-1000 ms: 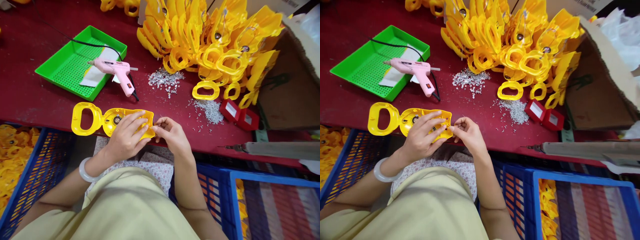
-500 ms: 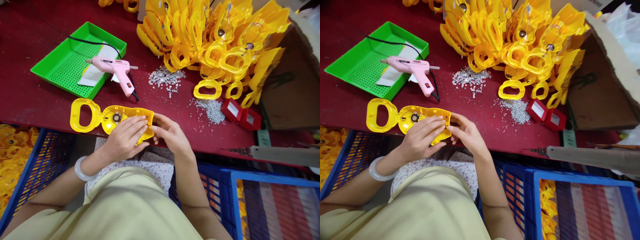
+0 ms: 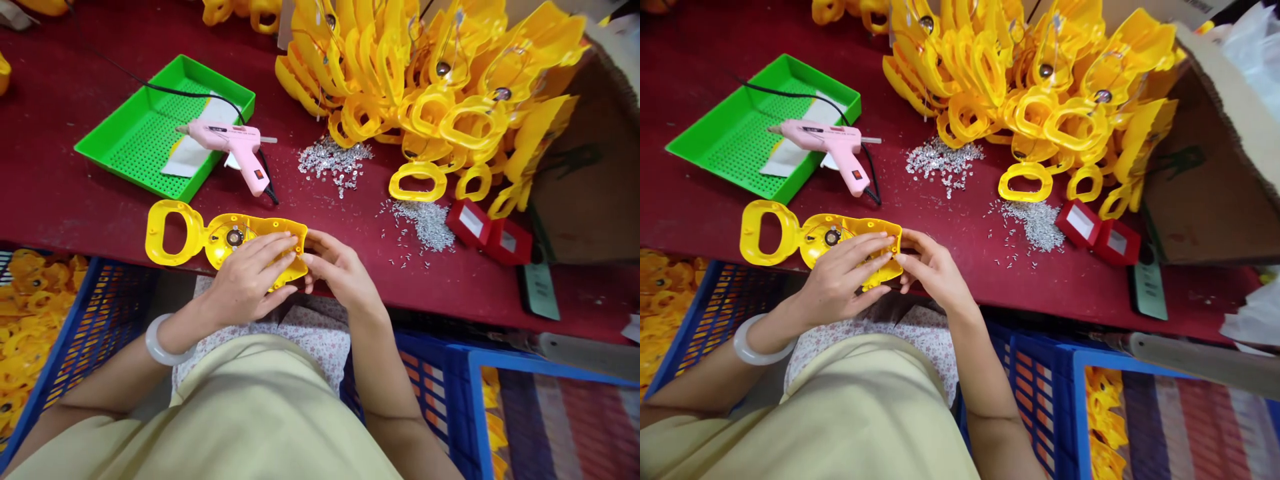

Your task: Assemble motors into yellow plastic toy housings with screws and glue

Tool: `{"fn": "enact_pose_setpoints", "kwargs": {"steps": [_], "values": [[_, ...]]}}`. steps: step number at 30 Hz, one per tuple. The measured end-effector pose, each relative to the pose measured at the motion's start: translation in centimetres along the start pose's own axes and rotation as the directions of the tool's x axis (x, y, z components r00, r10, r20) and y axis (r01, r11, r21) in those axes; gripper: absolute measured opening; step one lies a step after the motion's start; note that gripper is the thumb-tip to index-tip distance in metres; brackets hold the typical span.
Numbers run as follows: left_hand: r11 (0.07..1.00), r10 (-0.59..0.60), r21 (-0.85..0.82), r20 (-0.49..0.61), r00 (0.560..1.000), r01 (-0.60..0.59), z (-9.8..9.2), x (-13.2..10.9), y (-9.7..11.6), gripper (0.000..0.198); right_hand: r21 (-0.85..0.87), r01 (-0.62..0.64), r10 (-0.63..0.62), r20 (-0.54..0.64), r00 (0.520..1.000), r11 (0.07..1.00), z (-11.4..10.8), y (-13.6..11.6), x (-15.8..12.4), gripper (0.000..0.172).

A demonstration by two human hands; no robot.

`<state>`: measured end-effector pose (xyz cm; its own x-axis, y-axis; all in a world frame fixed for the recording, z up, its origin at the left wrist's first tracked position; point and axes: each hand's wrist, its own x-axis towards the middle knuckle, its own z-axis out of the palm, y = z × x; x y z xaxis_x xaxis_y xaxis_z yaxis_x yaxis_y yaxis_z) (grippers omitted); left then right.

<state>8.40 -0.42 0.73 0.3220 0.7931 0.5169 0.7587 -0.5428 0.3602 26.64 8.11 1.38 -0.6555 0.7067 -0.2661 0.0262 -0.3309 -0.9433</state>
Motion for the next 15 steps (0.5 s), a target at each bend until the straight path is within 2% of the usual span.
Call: {"fn": "enact_pose_setpoints", "kwargs": {"steps": [3, 6, 8, 11, 15], "values": [[0.999, -0.032, -0.016, -0.078, 0.996, 0.030, -1.1, -0.2, 0.1, 0.038, -0.003, 0.010, -0.010, -0.015, 1.000, 1.000, 0.1, 0.1, -0.1, 0.044], [0.991, -0.102, 0.070, -0.120, 0.988, 0.111, -2.7, -0.8, -0.6, 0.039, -0.016, 0.022, -0.022, -0.042, 0.999, 1.000, 0.1, 0.3, -0.2, 0.044], [0.979, -0.157, 0.120, -0.092, 0.983, 0.167, -3.8, -1.4, -1.4, 0.043, -0.013, 0.036, -0.037, -0.065, 0.997, 0.999, 0.2, 0.5, -0.4, 0.044], [0.962, -0.221, 0.165, 0.001, 0.975, 0.218, -5.1, -2.5, -2.7, 0.063, -0.012, 0.053, -0.055, -0.121, 0.991, 0.998, 0.3, 0.8, -0.5, 0.043], [0.941, -0.272, 0.228, 0.072, 0.960, 0.250, -6.1, -3.8, -3.5, 0.077, -0.024, 0.077, -0.080, -0.175, 0.981, 0.997, 0.6, 0.9, -0.7, 0.042]]}}
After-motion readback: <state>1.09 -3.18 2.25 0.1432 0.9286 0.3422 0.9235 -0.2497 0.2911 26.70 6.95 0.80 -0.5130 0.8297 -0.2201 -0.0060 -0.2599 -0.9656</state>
